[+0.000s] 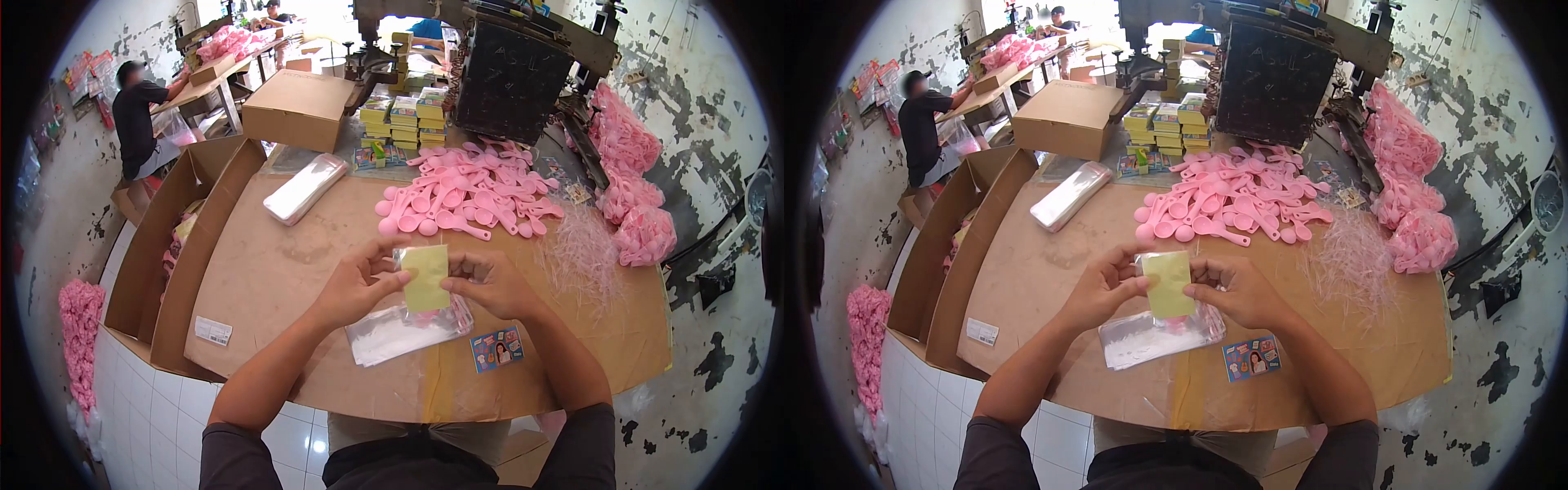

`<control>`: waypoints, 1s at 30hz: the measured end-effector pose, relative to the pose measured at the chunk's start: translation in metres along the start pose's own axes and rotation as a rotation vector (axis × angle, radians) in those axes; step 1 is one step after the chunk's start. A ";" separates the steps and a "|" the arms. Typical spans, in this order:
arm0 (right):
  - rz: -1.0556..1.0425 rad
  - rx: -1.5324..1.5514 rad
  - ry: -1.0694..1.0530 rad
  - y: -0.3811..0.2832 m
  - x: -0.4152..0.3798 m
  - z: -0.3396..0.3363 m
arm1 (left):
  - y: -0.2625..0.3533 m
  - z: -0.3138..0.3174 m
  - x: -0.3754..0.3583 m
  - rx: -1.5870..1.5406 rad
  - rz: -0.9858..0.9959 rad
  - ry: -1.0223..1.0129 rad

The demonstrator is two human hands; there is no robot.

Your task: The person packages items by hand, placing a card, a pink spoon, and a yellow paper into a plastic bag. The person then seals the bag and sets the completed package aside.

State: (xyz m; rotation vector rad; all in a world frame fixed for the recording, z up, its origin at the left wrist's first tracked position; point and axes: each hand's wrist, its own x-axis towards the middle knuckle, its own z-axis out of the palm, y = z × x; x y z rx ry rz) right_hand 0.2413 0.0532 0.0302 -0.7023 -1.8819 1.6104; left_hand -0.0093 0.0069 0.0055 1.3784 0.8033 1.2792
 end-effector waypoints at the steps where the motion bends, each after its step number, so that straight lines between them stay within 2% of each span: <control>1: -0.047 0.028 0.010 -0.007 0.000 0.001 | 0.003 -0.008 -0.001 0.049 -0.093 -0.067; 2: -0.092 0.056 0.020 -0.011 0.001 0.001 | 0.005 -0.016 -0.003 0.096 -0.188 -0.136; 5: -0.070 -0.243 0.181 -0.018 -0.001 -0.024 | 0.023 -0.031 -0.003 -0.006 -0.150 0.044; 6: -0.081 -0.464 0.241 -0.024 -0.003 -0.033 | 0.022 -0.043 -0.001 -0.079 -0.056 0.198; 8: -0.018 -0.693 0.261 -0.028 -0.011 -0.053 | 0.027 -0.083 -0.003 -0.288 0.227 0.447; 10: 0.005 -0.873 0.264 -0.025 -0.023 -0.066 | 0.055 -0.106 0.003 -0.414 0.385 0.875; 13: -0.031 -1.057 0.203 -0.006 -0.042 -0.075 | 0.056 -0.104 0.000 -0.683 0.328 0.784; 14: -0.048 -1.099 0.159 0.005 -0.046 -0.077 | 0.038 -0.097 0.005 -0.520 0.314 0.762; 15: -0.067 -1.141 0.113 0.011 -0.049 -0.077 | 0.021 -0.087 0.007 -0.261 0.203 0.648; 18: 0.111 -1.040 0.136 0.016 -0.047 -0.067 | -0.012 -0.031 0.002 0.539 -0.028 0.231; 19: 0.115 -0.975 0.167 0.017 -0.046 -0.066 | -0.015 -0.011 0.000 0.716 0.085 0.102; 23: 0.120 -0.811 0.223 0.023 -0.046 -0.069 | -0.030 0.017 -0.008 1.053 0.282 -0.039; 27: -0.011 -0.796 0.260 0.023 -0.046 -0.065 | -0.033 0.015 -0.004 0.863 0.149 -0.057; 30: 0.006 -0.513 0.328 0.021 -0.046 -0.056 | -0.023 0.019 -0.005 0.606 -0.137 0.005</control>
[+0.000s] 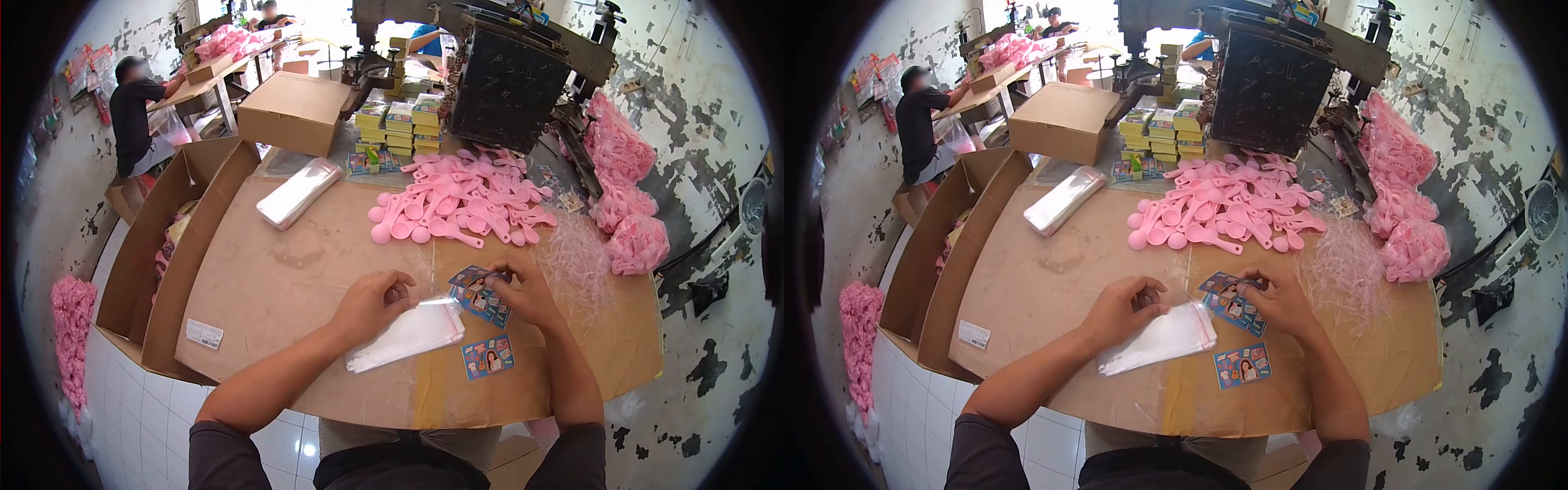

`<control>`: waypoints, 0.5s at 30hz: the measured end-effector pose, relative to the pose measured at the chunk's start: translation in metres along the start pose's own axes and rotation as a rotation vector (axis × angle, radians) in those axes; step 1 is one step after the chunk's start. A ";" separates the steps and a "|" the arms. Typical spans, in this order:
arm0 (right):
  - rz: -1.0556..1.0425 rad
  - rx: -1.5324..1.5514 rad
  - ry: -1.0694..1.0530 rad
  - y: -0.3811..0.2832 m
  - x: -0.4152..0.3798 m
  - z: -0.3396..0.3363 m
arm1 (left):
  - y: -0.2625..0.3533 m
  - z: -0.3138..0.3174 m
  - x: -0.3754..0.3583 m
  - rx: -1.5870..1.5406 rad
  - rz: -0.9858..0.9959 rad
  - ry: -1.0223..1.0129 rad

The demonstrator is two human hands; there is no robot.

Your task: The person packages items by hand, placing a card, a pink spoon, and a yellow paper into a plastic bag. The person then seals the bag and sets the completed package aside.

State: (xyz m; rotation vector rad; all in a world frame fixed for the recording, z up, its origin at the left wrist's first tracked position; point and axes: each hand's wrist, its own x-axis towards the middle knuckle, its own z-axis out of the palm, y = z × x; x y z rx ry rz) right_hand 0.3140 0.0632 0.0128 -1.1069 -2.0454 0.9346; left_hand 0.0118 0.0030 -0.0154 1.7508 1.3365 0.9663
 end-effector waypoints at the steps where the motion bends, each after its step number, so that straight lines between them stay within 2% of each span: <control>1: 0.026 0.160 -0.026 -0.002 -0.004 0.006 | 0.000 0.000 0.000 0.031 0.022 0.011; 3: 0.076 0.477 -0.071 -0.006 -0.013 0.021 | 0.000 -0.001 -0.001 0.092 0.071 0.030; 6: -0.212 0.137 -0.173 -0.013 -0.010 0.036 | -0.011 -0.001 0.002 0.298 0.346 0.081; 9: -0.435 -0.173 -0.196 -0.002 -0.007 0.044 | -0.004 -0.005 -0.001 0.036 0.002 0.018; 12: -0.340 -0.174 -0.188 -0.002 -0.009 0.044 | -0.025 -0.003 0.007 -0.457 0.100 0.090; 15: -0.252 -0.080 -0.188 -0.007 -0.010 0.044 | -0.017 -0.021 0.010 -0.774 0.004 -0.032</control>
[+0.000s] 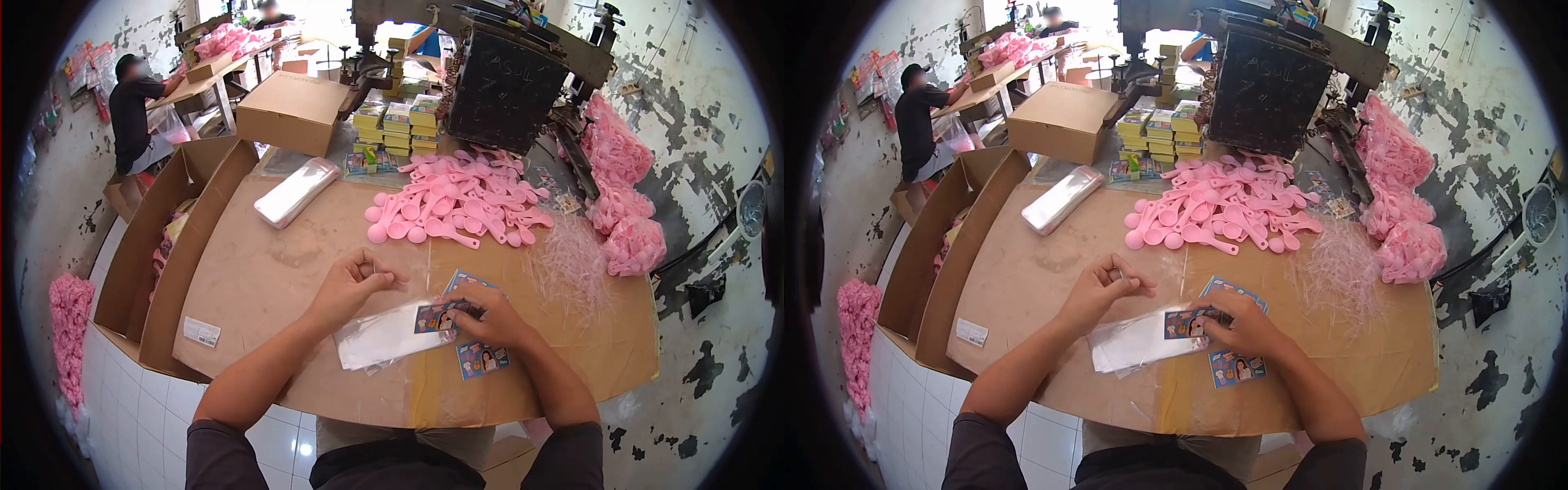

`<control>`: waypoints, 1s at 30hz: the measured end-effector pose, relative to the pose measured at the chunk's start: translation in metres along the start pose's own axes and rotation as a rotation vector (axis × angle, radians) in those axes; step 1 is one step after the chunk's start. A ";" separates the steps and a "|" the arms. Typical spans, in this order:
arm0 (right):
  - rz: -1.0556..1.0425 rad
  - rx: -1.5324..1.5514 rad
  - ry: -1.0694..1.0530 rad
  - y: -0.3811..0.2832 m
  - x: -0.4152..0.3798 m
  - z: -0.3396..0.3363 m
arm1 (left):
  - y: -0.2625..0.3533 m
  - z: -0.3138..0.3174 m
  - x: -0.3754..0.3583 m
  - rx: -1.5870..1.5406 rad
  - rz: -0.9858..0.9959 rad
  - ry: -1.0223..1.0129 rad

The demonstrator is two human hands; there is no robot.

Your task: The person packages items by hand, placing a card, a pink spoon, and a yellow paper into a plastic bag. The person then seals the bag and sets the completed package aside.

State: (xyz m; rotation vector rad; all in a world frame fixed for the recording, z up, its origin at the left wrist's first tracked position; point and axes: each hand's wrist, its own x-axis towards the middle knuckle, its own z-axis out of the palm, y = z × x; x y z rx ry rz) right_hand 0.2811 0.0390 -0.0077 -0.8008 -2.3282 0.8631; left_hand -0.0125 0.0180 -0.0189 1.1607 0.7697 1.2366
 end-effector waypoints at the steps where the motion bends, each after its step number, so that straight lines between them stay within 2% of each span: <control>1: 0.062 0.054 0.067 -0.001 0.000 0.000 | 0.007 0.000 -0.001 -0.038 -0.082 0.013; 3: 0.189 0.165 0.201 -0.003 -0.001 0.001 | 0.014 0.005 -0.003 -0.037 -0.117 0.009; 6: 0.183 0.262 0.302 -0.002 0.002 -0.001 | 0.010 0.012 -0.005 0.004 -0.162 0.012; 9: 0.224 0.506 0.390 -0.011 0.005 0.000 | 0.002 0.015 -0.005 0.060 -0.148 -0.017; 12: 0.210 0.541 0.436 -0.012 0.007 -0.002 | -0.003 0.018 -0.007 0.147 -0.146 -0.047; 18: 0.181 0.327 0.326 -0.007 0.001 0.000 | -0.001 0.027 -0.012 0.135 -0.139 -0.084; 21: 0.080 0.197 0.384 -0.008 0.001 0.001 | -0.006 0.027 -0.012 0.145 -0.106 -0.096; 24: 0.136 0.353 0.448 -0.018 0.002 0.002 | -0.004 0.029 -0.014 0.156 -0.153 -0.094; 30: 0.106 0.260 0.395 -0.016 0.002 0.002 | -0.006 0.027 -0.014 0.177 -0.179 -0.109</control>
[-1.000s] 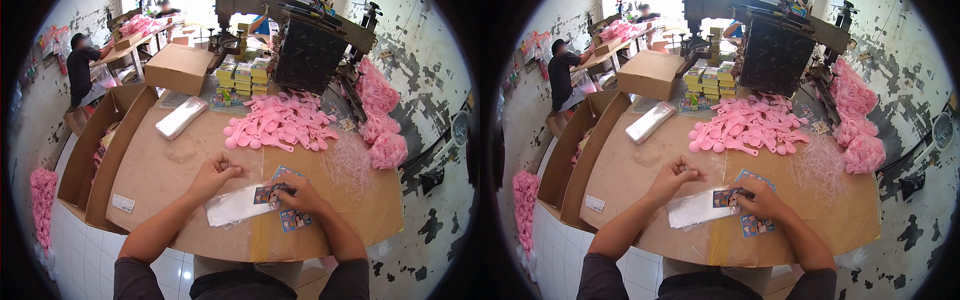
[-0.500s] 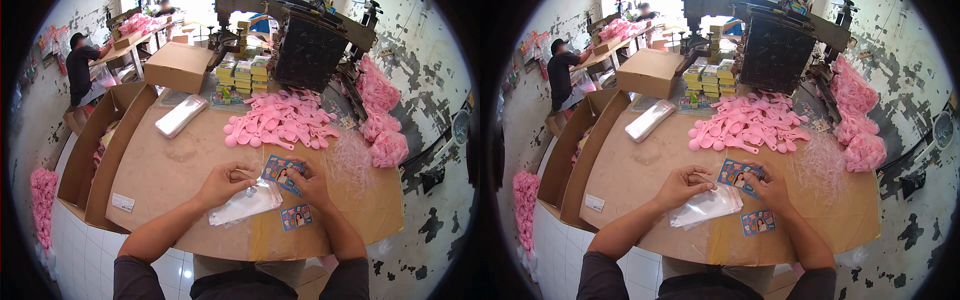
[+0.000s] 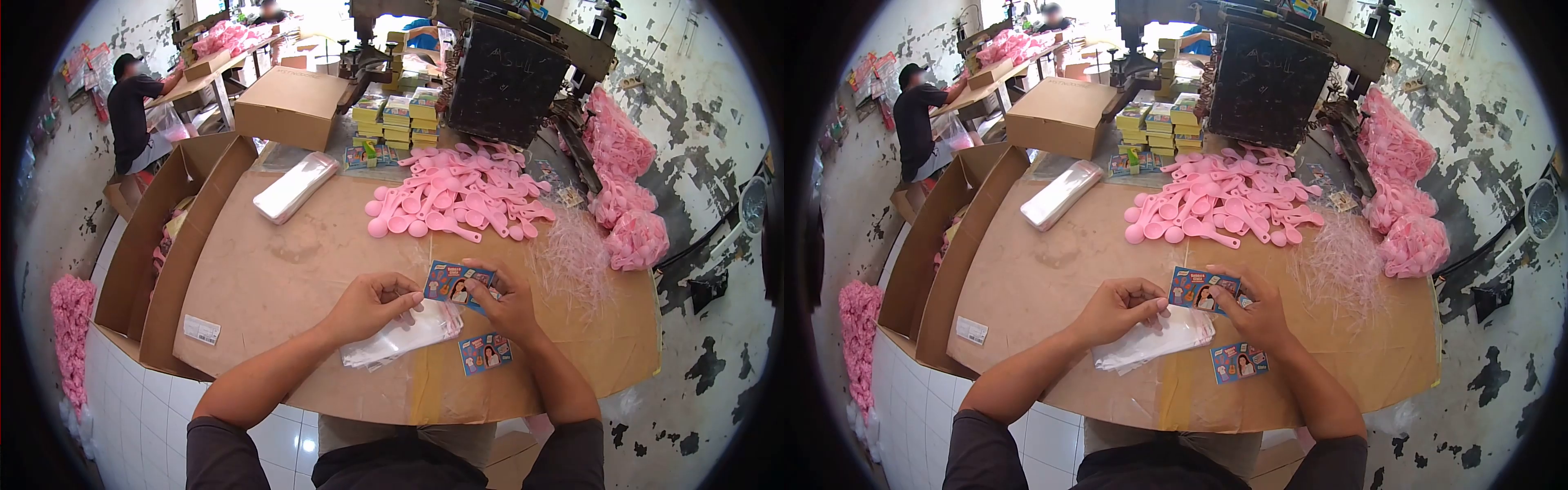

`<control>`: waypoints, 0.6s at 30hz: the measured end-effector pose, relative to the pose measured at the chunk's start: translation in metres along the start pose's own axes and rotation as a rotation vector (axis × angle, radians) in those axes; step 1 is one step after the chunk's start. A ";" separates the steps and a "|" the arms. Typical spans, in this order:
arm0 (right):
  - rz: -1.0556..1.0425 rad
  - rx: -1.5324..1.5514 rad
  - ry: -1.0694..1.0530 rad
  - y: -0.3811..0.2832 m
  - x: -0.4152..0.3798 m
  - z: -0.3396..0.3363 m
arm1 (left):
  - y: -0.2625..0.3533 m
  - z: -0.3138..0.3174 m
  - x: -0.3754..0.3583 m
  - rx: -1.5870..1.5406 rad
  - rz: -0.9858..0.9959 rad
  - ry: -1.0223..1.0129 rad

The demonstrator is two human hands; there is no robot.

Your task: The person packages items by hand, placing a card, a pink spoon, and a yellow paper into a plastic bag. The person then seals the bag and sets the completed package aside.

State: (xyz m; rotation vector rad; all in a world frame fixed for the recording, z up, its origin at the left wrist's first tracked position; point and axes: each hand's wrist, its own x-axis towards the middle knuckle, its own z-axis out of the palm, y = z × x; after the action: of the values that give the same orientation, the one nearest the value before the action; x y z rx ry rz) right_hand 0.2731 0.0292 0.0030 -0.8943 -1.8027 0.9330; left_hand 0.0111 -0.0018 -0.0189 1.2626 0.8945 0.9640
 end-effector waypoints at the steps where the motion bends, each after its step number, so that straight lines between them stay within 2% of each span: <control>1: 0.002 0.012 0.004 -0.001 0.000 0.000 | -0.001 0.000 0.000 0.003 -0.001 0.008; 6: -0.001 0.077 0.016 -0.005 0.000 0.000 | 0.004 0.002 -0.001 0.044 -0.007 0.040; 12: -0.086 -0.053 -0.027 0.005 0.000 -0.001 | 0.002 0.002 0.000 0.046 0.003 0.027; 15: -0.032 -0.009 -0.095 0.001 -0.003 -0.001 | 0.000 0.003 0.000 0.083 0.040 0.032; 18: -0.075 -0.146 -0.135 -0.006 -0.002 -0.007 | 0.003 0.005 -0.002 0.159 0.061 0.029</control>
State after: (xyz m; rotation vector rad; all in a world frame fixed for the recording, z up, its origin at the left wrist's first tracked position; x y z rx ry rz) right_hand 0.2788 0.0265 0.0101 -0.8640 -2.0272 0.8398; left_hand 0.0153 -0.0049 -0.0157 1.4209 0.9757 0.9766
